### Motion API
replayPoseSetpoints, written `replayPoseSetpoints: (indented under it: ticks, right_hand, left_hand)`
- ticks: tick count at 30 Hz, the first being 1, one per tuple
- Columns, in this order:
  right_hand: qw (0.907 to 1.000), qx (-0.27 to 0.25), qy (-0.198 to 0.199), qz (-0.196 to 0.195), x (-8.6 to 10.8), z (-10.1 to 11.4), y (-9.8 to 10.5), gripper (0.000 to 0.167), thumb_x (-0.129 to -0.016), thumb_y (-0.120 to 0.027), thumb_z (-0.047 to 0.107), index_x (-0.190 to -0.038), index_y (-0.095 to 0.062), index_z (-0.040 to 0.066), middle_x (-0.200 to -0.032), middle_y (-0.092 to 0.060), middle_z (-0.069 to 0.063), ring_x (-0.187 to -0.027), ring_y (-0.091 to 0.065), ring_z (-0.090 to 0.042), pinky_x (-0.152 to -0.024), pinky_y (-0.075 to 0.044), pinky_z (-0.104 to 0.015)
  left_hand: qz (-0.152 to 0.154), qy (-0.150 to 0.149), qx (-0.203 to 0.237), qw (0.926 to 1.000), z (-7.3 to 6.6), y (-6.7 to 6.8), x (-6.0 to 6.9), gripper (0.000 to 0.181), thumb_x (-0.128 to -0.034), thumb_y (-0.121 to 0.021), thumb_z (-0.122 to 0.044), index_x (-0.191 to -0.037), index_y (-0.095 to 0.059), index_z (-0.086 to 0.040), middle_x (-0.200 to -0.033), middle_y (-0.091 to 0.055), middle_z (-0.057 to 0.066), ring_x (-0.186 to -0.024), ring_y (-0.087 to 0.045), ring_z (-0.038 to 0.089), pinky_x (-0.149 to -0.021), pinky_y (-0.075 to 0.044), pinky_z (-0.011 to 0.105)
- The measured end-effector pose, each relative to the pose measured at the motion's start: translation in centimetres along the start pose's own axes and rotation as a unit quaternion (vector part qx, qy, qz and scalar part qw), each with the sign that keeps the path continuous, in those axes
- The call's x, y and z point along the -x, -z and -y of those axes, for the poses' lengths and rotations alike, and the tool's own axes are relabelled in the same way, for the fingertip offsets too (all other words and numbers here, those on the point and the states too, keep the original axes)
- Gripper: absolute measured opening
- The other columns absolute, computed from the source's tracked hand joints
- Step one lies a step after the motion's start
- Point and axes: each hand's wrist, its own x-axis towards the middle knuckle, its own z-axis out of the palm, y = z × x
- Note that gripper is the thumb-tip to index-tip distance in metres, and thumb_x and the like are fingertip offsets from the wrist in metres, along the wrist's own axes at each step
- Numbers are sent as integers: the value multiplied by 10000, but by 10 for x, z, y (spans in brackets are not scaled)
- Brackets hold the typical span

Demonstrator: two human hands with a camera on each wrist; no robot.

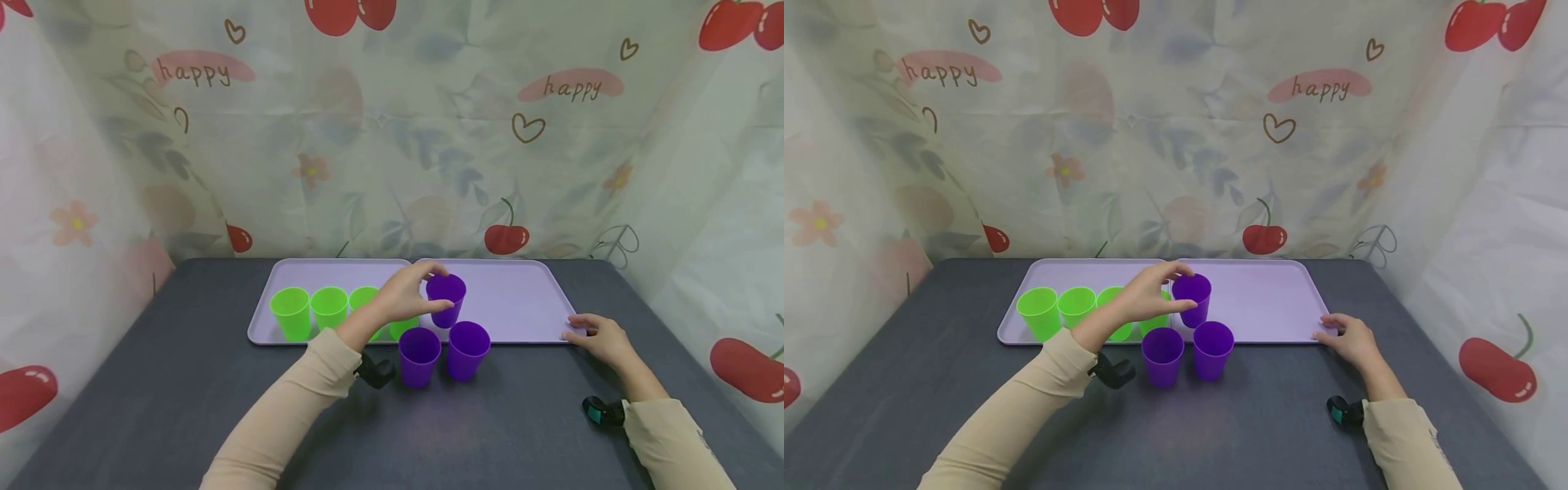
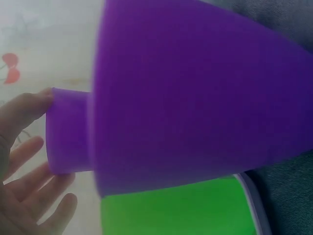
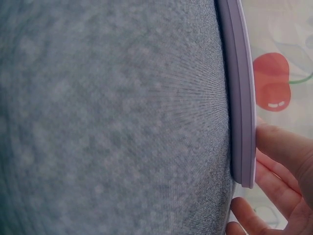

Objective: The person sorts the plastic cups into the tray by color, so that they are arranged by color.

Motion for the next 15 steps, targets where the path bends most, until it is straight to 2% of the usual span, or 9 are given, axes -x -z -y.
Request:
replayPoseSetpoints:
  ticks: [7,15]
  right_hand:
    - [10000,-31,2,34,0,0,0,556,-887,-621,332,-1233,-518,-91,-1254,-519,-332,-1129,-483,-515,-919,-430,-600]
    - [10000,-6,22,4,0,-1,-1,555,-885,-623,329,-1231,-518,-92,-1250,-523,-332,-1130,-484,-515,-919,-430,-601]
  left_hand:
    - [97,-12,-83,9999,5,-8,-3,516,-791,-735,-282,-1219,-538,-71,-1205,-612,71,-1138,-576,240,-963,-476,343]
    - [255,-127,-377,9989,10,-16,-5,539,-803,-723,-285,-1235,-517,-38,-1207,-614,94,-1148,-575,229,-992,-458,357]
